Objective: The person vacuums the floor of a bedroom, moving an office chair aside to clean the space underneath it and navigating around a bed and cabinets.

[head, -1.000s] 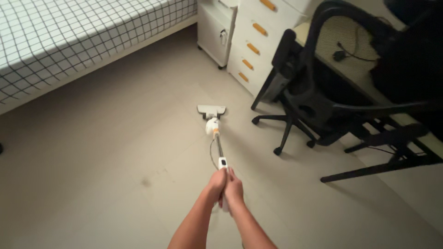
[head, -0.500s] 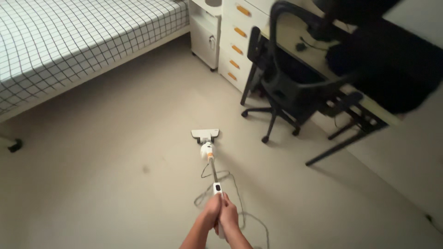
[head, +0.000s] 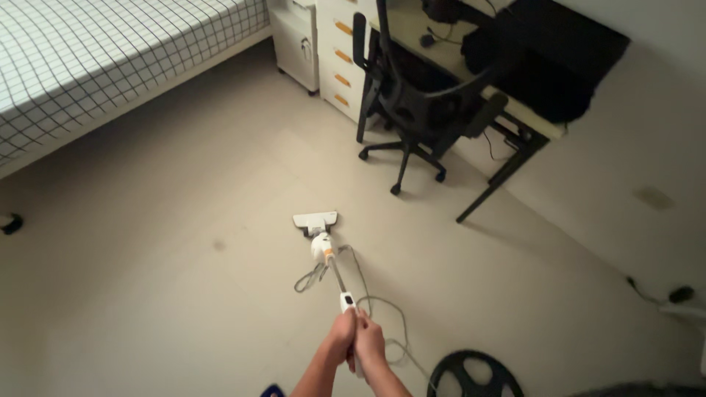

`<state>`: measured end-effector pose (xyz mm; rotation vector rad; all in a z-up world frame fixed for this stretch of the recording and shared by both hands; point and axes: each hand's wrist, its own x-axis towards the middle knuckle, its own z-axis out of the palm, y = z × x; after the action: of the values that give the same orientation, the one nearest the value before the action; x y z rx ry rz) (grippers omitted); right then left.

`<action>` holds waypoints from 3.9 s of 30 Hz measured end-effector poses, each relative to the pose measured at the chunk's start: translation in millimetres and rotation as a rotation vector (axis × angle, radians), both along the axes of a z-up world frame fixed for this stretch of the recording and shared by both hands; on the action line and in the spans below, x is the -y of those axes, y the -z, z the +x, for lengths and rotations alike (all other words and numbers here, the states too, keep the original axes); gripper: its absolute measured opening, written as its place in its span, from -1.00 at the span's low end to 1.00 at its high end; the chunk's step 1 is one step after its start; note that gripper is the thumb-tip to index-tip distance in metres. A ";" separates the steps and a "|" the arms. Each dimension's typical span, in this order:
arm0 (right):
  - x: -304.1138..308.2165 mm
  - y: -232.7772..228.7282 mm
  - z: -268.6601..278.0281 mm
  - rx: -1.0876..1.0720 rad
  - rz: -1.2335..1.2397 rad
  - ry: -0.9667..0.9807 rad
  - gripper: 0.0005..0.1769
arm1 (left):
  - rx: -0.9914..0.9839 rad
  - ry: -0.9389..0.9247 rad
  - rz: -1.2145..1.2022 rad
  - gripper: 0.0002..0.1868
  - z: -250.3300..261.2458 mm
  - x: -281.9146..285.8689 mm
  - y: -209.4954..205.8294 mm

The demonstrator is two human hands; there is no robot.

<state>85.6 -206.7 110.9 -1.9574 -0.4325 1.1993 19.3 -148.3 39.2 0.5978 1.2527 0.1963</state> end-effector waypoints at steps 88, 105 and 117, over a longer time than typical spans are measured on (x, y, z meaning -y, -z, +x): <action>-1.9 -40.6 -252.1 -0.479 -0.098 0.336 -0.30 | -0.527 0.405 0.517 -0.39 -235.3 -1.8 37.0; -126.6 132.5 -327.6 -0.493 0.085 0.082 -0.40 | -0.620 0.200 0.406 -0.40 -334.5 -131.8 56.6; -418.2 82.7 -269.6 -0.413 0.023 0.194 -0.49 | -0.627 0.302 0.585 -0.48 -270.8 -415.9 116.1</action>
<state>-184.0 211.5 28.3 -1.6315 -0.0410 1.4160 -251.5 267.6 -76.9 1.4218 1.6916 0.1218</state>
